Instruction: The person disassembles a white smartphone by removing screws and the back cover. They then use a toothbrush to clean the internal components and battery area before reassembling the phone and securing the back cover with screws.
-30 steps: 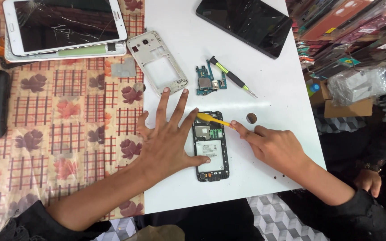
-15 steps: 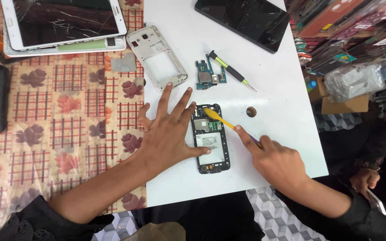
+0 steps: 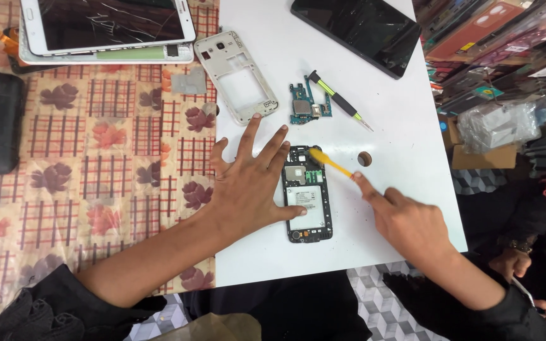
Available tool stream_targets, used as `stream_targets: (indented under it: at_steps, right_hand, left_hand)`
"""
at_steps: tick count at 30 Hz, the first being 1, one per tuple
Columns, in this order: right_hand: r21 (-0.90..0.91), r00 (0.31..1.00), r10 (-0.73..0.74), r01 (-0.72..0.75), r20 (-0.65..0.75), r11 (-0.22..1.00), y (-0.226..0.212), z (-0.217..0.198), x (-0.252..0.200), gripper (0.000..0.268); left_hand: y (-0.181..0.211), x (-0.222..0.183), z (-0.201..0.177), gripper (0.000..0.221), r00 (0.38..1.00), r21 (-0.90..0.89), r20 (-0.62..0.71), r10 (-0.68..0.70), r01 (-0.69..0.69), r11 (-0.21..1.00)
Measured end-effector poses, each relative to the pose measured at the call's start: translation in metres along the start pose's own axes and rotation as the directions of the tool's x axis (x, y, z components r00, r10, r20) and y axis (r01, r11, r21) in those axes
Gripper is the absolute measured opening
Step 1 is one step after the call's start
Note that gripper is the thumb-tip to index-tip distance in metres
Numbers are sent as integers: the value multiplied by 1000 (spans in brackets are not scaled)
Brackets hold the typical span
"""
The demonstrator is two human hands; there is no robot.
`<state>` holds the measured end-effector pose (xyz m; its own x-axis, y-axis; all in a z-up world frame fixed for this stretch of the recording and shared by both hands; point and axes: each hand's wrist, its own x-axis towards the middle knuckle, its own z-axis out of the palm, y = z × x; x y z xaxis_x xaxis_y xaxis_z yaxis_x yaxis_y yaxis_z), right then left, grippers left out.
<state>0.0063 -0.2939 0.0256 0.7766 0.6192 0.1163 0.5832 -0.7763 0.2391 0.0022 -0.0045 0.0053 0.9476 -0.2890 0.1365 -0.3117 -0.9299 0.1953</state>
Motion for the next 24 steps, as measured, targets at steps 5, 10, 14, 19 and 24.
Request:
stream_targets:
  at_steps: [5,10,14,19,24]
  right_hand:
    - [103,998,-56,53,27,993,6,-1,-5,60]
    - [45,1000,3,-3,-9,999,7,11,-7,59]
    - [319,978,-74,134,-193,938,14,16,-6,52]
    - [222,995,64,-80,78,972,22,9,2,47]
    - [250,1000,15,-17,11,968,8,12,3,57]
  left_hand:
    - [0,-1,1,113,1000,-7,19,-11,11,1000]
    - [1,0,4,112,1000,17,10,21,-21,1000]
    - [0,0,6,110,999,19,35,17,-17,1000]
    - [0,2,4,109,998,-7,42,44,-44,999]
    - [-1,2,1,108,997,-28,77,22,-20,999]
